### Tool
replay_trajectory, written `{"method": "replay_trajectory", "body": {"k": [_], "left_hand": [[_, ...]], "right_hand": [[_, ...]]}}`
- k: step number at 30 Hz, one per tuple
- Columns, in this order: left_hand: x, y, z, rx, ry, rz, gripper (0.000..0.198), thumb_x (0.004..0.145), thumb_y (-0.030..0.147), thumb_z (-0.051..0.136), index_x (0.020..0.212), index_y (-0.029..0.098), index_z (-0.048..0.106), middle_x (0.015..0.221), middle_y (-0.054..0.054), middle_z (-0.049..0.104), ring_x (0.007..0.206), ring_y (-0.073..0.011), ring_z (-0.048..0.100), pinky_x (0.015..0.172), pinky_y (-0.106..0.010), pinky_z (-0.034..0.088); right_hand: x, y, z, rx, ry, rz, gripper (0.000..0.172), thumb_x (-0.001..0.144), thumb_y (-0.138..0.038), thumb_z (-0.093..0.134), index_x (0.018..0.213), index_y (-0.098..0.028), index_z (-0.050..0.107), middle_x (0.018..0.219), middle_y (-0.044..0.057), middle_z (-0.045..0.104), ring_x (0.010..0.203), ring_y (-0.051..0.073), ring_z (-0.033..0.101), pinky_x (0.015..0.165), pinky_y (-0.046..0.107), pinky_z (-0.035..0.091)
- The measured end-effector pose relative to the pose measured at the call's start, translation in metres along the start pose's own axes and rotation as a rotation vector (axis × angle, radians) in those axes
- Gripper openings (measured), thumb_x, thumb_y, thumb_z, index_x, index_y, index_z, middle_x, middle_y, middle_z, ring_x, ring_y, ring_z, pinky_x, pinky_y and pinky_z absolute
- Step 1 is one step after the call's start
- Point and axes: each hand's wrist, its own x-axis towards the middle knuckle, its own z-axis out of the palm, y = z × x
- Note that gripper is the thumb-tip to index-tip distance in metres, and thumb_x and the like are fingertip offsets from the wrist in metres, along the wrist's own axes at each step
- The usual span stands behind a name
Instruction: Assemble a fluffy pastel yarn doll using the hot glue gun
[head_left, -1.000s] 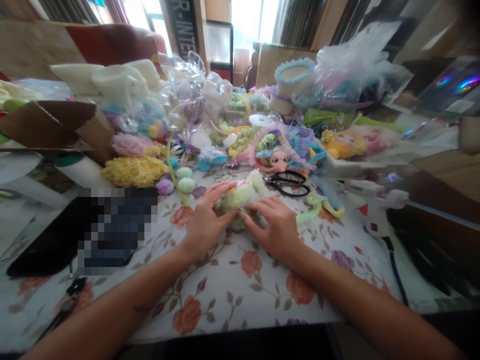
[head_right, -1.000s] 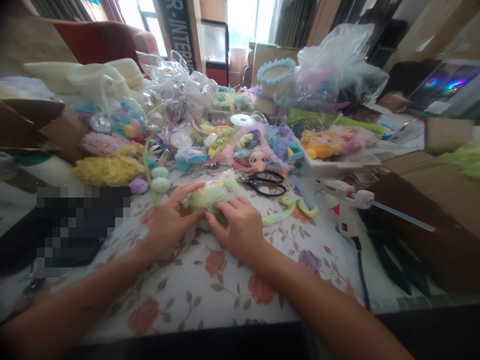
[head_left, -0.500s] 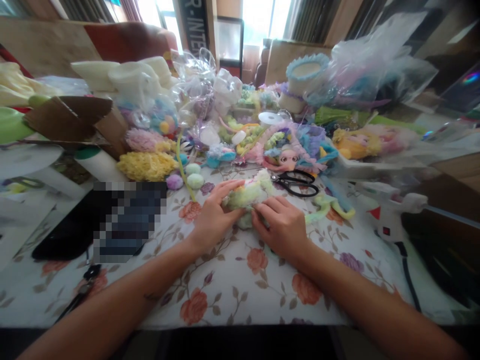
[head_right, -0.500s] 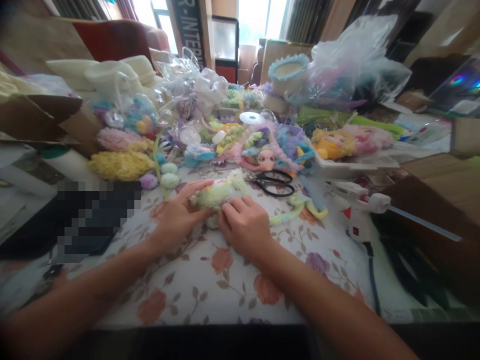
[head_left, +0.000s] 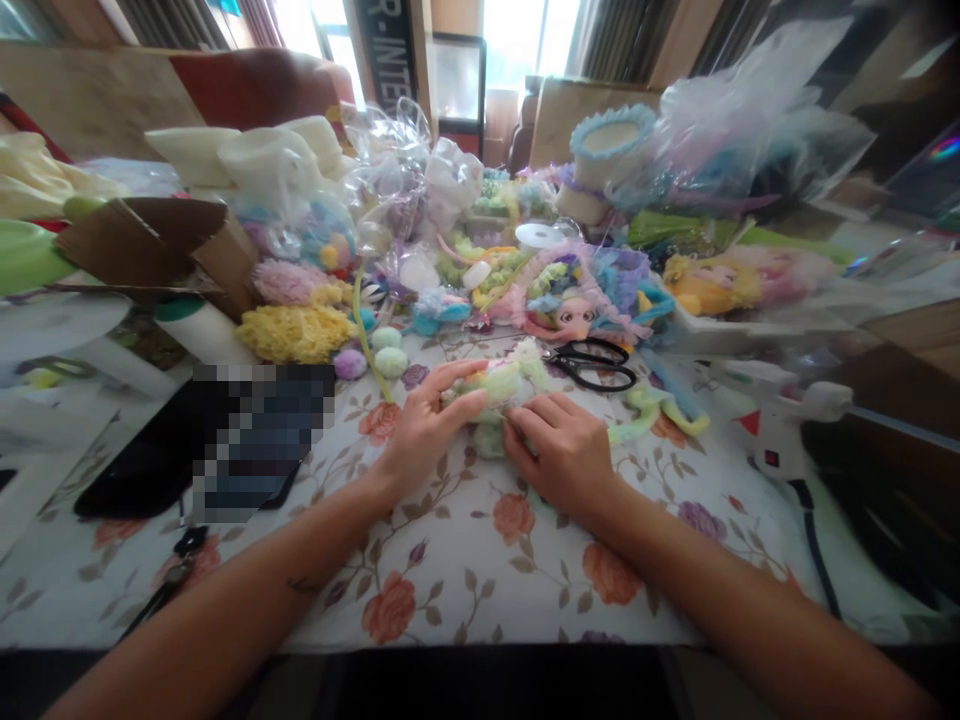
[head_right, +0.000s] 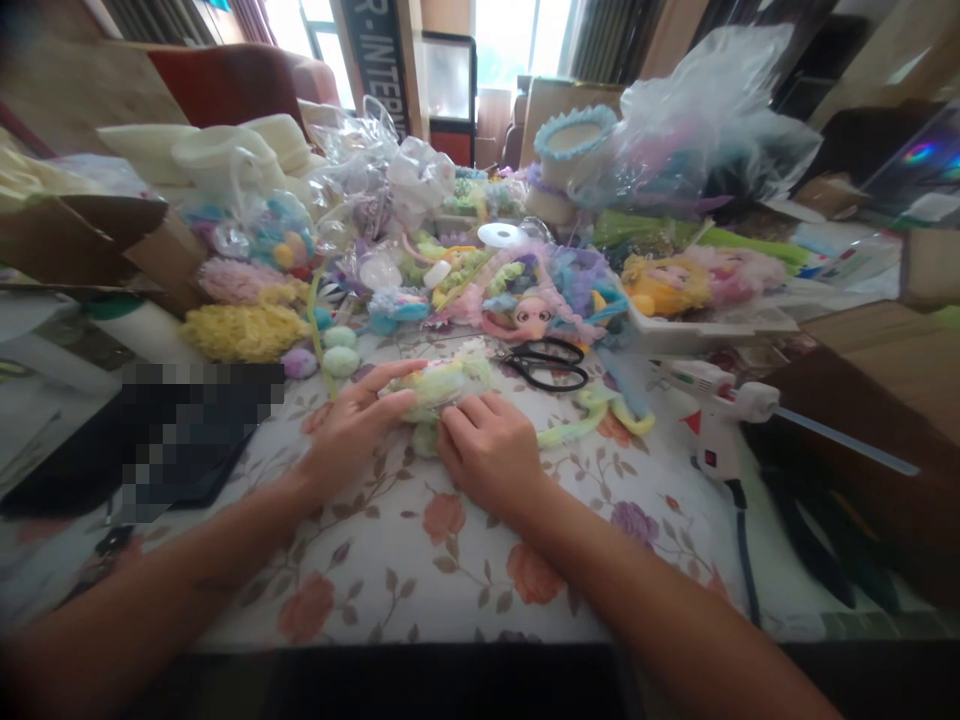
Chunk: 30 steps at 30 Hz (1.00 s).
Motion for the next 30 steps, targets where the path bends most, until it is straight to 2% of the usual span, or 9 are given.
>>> {"method": "replay_trajectory", "body": {"k": [3,7,12,17,22,26,30], "left_hand": [[0.002,-0.003,0.000,0.007,-0.010,-0.022,0.041,0.081,0.036,0.075,0.119,0.025,0.070,0.118,-0.004,0.072,0.122,-0.0293,0.060,0.101,-0.040,0.051],[0.004,-0.012,-0.002,-0.040,-0.034,-0.068,0.052,0.076,0.038,0.081,0.125,0.023,0.068,0.126,-0.007,0.070,0.119,-0.0278,0.062,0.101,-0.039,0.051],[0.006,-0.016,-0.002,-0.085,-0.053,-0.088,0.065,0.069,0.035,0.086,0.129,0.022,0.067,0.118,-0.007,0.072,0.112,-0.0268,0.064,0.096,-0.037,0.053],[0.007,-0.010,-0.002,-0.015,-0.014,-0.058,0.061,0.064,0.027,0.089,0.122,0.023,0.071,0.106,-0.004,0.073,0.106,-0.0259,0.065,0.085,-0.032,0.056],[0.009,-0.010,-0.004,0.056,0.007,-0.019,0.057,0.065,0.022,0.089,0.119,0.024,0.073,0.109,-0.004,0.073,0.111,-0.0261,0.064,0.087,-0.032,0.055],[0.010,-0.013,-0.004,0.036,-0.001,-0.026,0.060,0.065,0.024,0.089,0.122,0.024,0.071,0.107,-0.003,0.074,0.108,-0.0258,0.065,0.084,-0.030,0.056],[0.009,-0.011,-0.003,0.009,-0.007,-0.058,0.061,0.064,0.027,0.089,0.122,0.022,0.071,0.108,-0.003,0.075,0.106,-0.0256,0.067,0.082,-0.030,0.057]], "right_hand": [[0.000,-0.001,0.000,-0.024,0.009,-0.023,0.023,0.093,-0.016,0.056,0.072,-0.018,0.065,0.067,0.003,0.065,0.064,0.017,0.051,0.062,0.031,0.036],[-0.001,-0.001,-0.001,-0.039,-0.005,-0.029,0.025,0.095,-0.017,0.054,0.072,-0.019,0.066,0.065,0.002,0.063,0.064,0.017,0.050,0.061,0.032,0.035],[-0.001,0.000,-0.001,-0.029,-0.026,-0.009,0.026,0.095,-0.018,0.053,0.072,-0.019,0.066,0.066,0.002,0.064,0.065,0.017,0.052,0.061,0.032,0.036],[-0.002,0.000,-0.002,-0.011,-0.031,-0.007,0.030,0.095,-0.018,0.053,0.068,-0.018,0.067,0.064,0.002,0.062,0.063,0.017,0.051,0.060,0.031,0.038],[-0.002,0.000,-0.004,0.004,-0.056,-0.035,0.030,0.095,-0.020,0.054,0.068,-0.018,0.068,0.066,0.003,0.065,0.064,0.017,0.052,0.059,0.032,0.038],[-0.003,0.001,-0.005,-0.001,-0.076,-0.028,0.031,0.096,-0.021,0.055,0.068,-0.017,0.070,0.066,0.004,0.064,0.064,0.017,0.052,0.060,0.031,0.038],[-0.006,0.005,-0.004,0.076,-0.105,0.054,0.031,0.096,-0.023,0.055,0.071,-0.017,0.071,0.071,0.005,0.065,0.068,0.017,0.056,0.063,0.029,0.041]]}}
